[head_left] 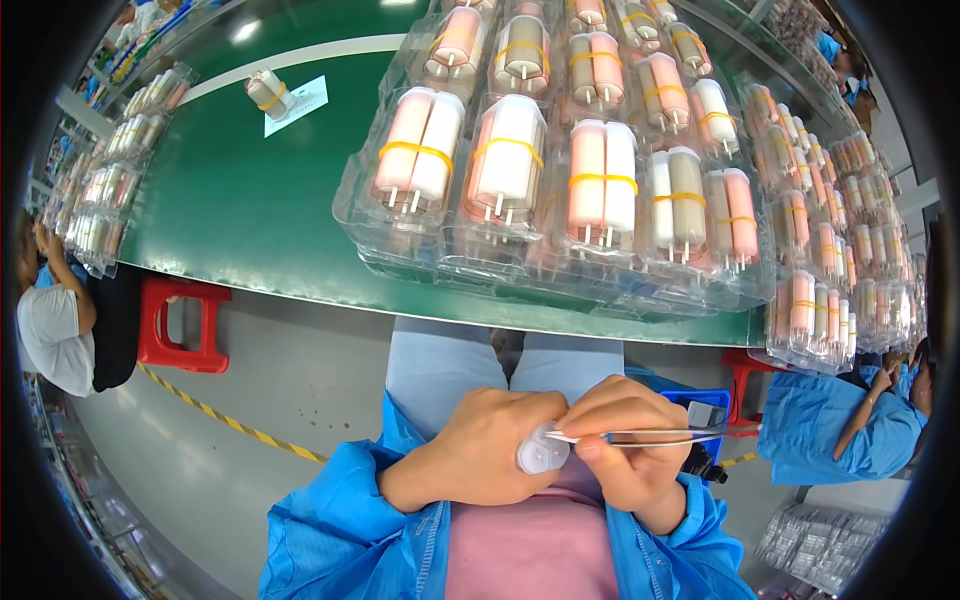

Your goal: Using tweezers and a small tool to assemble or inspect small cylindrical electronic components at a factory workstation.

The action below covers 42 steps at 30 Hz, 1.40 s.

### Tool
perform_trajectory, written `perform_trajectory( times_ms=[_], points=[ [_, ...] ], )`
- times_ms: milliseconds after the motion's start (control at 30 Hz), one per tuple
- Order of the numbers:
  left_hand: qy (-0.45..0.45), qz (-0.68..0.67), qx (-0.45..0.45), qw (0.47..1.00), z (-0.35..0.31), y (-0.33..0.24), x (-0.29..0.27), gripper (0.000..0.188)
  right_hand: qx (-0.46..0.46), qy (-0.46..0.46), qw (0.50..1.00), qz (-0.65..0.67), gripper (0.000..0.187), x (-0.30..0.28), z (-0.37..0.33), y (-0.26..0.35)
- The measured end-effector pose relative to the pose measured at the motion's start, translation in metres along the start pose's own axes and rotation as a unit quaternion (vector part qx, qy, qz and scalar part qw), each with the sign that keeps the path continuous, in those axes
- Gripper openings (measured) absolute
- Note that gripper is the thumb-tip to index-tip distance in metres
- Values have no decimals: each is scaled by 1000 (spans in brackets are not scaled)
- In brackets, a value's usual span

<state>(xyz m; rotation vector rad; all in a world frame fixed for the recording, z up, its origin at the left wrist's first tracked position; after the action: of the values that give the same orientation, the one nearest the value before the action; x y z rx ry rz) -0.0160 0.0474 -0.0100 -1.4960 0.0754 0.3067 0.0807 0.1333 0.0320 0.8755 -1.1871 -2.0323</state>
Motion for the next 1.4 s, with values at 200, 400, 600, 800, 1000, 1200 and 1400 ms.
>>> perform_trajectory(
  times_ms=[200, 400, 600, 800, 1000, 1200, 1400],
  points=[
    [8, -25, 10, 1000, 2, -6, -2, 23, -18, -26, 998, 56, 13, -3, -6, -6],
    [6, -30, 16, 999, 1, -4, -1, 23, -32, -19, 999, 35, 12, -1, -4, -3],
    [12, -32, 16, 999, 1, -4, -1, 23, -35, -14, 999, 25, 12, -1, -5, -3],
    [12, -42, 24, 999, 2, -5, 0, 24, -52, -17, 998, 21, 14, -2, -6, -2],
    [18, -40, 22, 999, 2, -5, -1, 24, -69, -5, 998, -10, 15, -2, -5, 0],
    [6, -35, 23, 999, 2, -6, -2, 21, -67, 2, 997, -35, 14, 0, -3, 4],
    [10, -51, 30, 998, 1, -10, -3, 23, -48, 0, 999, 26, 13, -2, -3, 0]
  ],
)
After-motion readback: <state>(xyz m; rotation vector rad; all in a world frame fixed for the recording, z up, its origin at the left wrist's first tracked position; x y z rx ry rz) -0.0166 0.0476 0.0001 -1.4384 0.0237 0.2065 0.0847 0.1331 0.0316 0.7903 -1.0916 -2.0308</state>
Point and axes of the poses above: each hand's wrist, its own z-axis towards the middle knuckle, its own x-axis out of the palm, y = z × x, the point moved 5 cm from there along z, towards the middle knuckle, and after that the axes turned 3 degrees about -z, right-handed, at the moved point
